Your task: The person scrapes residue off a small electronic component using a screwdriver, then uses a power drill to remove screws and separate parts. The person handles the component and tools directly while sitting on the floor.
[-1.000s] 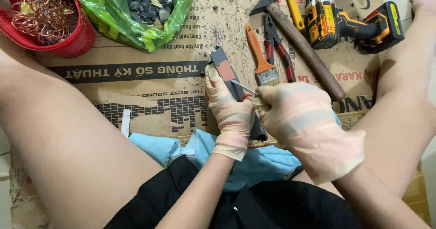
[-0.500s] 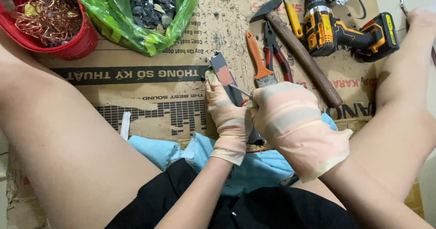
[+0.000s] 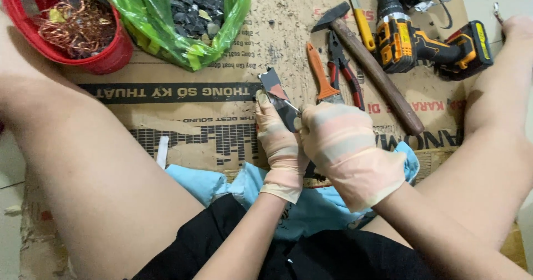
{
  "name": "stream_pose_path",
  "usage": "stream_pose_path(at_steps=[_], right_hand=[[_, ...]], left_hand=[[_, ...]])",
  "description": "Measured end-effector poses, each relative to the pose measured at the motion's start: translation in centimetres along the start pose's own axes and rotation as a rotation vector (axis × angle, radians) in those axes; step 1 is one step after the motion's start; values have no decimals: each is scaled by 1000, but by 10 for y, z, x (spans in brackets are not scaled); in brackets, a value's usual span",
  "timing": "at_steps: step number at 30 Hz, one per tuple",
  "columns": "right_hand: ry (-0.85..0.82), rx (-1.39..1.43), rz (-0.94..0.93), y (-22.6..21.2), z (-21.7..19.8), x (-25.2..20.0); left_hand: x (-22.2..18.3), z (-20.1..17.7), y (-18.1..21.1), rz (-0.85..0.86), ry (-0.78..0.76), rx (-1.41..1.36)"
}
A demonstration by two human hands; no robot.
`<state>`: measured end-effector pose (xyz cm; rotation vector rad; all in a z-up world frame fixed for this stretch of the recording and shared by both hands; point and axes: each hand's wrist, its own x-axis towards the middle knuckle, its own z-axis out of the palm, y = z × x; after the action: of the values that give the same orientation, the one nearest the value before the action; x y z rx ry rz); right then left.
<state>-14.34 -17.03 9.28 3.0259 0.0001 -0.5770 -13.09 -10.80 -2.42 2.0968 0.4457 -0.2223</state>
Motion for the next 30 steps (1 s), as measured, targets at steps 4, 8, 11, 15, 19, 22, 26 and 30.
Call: stream_pose_path(at_steps=[4,8,11,15,19,22,26,30], right_hand=[[-94,-22,-10,-10,-17,-3],[36,-13,-13,-1,15,10],[178,-24,-8,2,32,14],[358,-66,-56,7,57,15],[404,-24,-79,5,60,19],[369,-5,-66,-2,53,16],[170,53,20,-9,20,15],[-160,141,133,-36,-64,-21]], left_hand=[[-1,-23,18,-356,-77,-386],[1,9,-13,-78,39,-299],[-9,-14,4,-262,51,-743],[-4,-5,-3,-212,90,-887],[2,6,-13,-144,120,-807],[0,-4,-5,-273,66,-988],[-4,-11,0,-295,39,-818],[-18,-31,25,-363,10,-980]])
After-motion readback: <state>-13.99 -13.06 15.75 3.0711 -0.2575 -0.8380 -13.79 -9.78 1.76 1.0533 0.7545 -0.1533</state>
